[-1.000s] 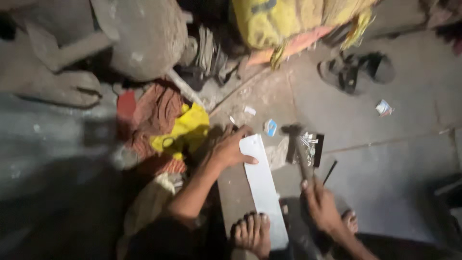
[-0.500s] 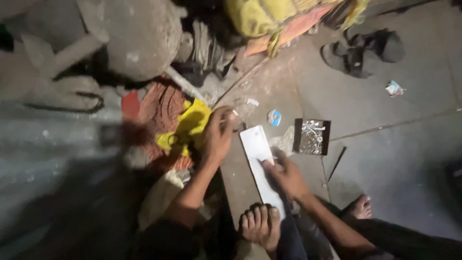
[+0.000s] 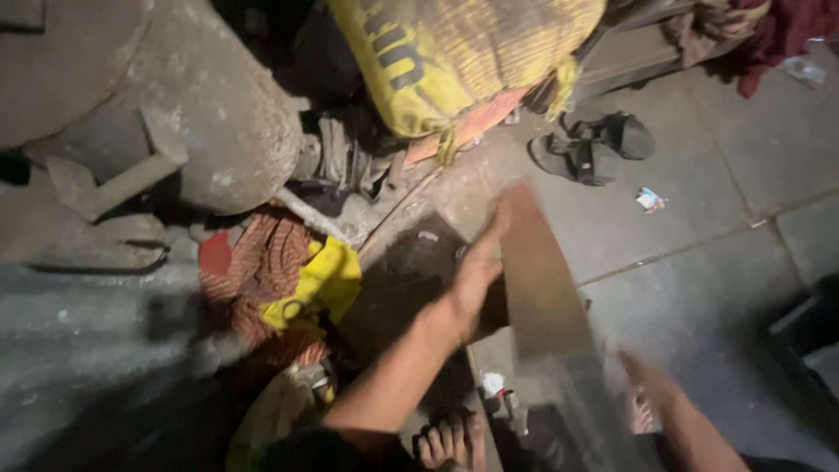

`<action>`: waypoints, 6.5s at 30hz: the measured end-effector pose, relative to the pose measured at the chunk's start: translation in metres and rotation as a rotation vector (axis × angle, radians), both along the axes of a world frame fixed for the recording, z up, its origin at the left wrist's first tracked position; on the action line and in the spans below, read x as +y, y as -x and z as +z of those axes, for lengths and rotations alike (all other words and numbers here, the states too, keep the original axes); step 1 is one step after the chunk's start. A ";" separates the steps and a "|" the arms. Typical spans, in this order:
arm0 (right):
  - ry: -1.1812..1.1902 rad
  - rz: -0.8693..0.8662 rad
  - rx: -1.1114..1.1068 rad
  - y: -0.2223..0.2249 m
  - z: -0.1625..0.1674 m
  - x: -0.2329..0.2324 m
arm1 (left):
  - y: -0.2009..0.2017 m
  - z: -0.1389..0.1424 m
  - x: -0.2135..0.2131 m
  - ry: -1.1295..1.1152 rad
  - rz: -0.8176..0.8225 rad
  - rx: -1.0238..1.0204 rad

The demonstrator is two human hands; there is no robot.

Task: The person aligns metal pieces and uses a hammer and a punch to join sections of metal trays on the floor.

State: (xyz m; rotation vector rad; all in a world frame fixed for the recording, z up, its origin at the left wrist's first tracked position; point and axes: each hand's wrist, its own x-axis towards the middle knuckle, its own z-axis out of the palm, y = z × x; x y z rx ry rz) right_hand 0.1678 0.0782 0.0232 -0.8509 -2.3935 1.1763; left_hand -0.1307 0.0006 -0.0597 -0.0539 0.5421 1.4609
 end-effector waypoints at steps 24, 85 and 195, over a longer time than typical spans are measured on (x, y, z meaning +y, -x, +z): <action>0.472 0.206 -0.339 0.125 -0.122 -0.093 | 0.060 -0.032 -0.144 0.515 0.178 1.901; 0.883 -0.363 -0.607 0.113 -0.201 -0.005 | 0.063 -0.073 -0.116 0.727 0.233 1.618; 0.326 0.001 -0.613 0.094 -0.001 -0.018 | 0.022 -0.135 -0.098 0.068 0.346 1.937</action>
